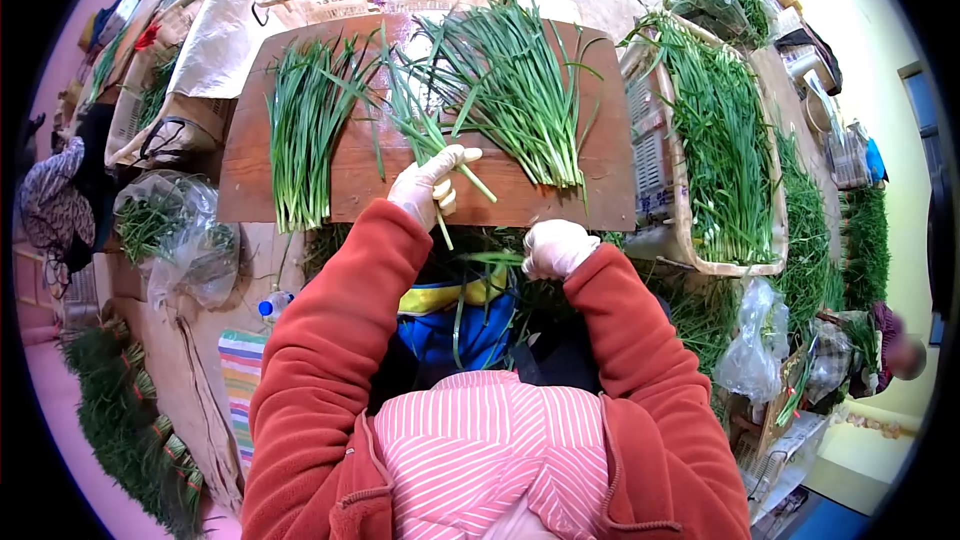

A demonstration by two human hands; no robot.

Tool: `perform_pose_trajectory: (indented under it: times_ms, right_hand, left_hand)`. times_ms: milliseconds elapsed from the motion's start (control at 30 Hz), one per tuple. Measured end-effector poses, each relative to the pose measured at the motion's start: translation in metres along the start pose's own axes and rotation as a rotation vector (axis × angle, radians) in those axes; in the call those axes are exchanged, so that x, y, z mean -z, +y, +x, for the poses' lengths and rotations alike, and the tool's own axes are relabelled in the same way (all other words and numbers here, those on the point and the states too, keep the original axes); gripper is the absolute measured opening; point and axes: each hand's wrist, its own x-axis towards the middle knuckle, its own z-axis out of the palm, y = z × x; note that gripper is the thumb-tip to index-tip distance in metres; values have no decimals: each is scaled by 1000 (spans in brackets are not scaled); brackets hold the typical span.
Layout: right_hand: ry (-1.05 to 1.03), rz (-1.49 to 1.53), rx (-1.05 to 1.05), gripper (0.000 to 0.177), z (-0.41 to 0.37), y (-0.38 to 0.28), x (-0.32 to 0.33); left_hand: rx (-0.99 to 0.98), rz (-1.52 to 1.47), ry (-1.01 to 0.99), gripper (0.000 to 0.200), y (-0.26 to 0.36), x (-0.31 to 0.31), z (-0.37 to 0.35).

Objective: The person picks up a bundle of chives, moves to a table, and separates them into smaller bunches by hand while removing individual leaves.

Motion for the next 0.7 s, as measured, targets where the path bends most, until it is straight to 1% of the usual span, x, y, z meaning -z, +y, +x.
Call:
perform_pose_trajectory:
  times_ms: [33, 67, 133, 167, 200, 267, 333, 367, 400, 433, 467, 500, 533, 567, 600, 667, 700]
  right_hand:
    - [66, -37, -72, 31, 3, 2, -8]
    - [182, 26, -51, 34, -4, 3, -3]
    - [363, 613, 23, 34, 2, 12, -1]
    - [345, 929, 73, 35, -2, -1, 10]
    - [349, 931, 71, 35, -4, -12, 12]
    - [339, 1127, 284, 34, -6, -30, 8]
    - [330, 897, 251, 30, 2, -38, -4]
    - [257, 799, 309, 27, 0, -41, -3]
    - [185, 724, 299, 25, -1, -46, -3]
    - [185, 681, 367, 25, 2, -44, -7]
    - [186, 637, 434, 26, 4, -41, -11]
    - [25, 737, 334, 24, -8, -41, 2]
    - [23, 762, 231, 22, -17, -40, 17]
    - [437, 556, 317, 22, -6, -24, 10]
    - [839, 323, 395, 22, -1, -10, 8]
    - [1060, 457, 10, 29, 0, 10, 19]
    - [1101, 502, -67, 26, 0, 18, 23]
  left_hand:
    - [12, 18, 27, 35, 1, 1, -1]
    - [14, 17, 29, 35, 0, 2, -2]
    - [43, 52, -4, 30, -2, 3, -3]
    - [66, 102, -6, 31, -4, 2, -2]
    - [66, 103, -9, 32, -13, 4, 4]
    - [124, 158, -62, 37, -19, 9, 8]
    - [174, 112, 142, 33, -19, -4, 5]
    - [181, 30, 105, 32, -21, -3, 7]
    - [189, -53, 70, 32, -23, 1, 9]
    - [201, -138, -111, 33, -34, 20, 21]
    - [236, -59, -41, 36, -21, 1, 4]
    - [246, -128, -84, 37, -16, -1, 2]
    - [256, -199, -128, 37, -12, -2, 0]
    - [187, -204, -100, 40, -6, -9, -3]
    - [72, -298, -203, 41, 0, -7, -6]
    - [-293, -268, -264, 44, 18, -12, -18]
    - [-359, -363, -302, 44, 23, -8, -18]
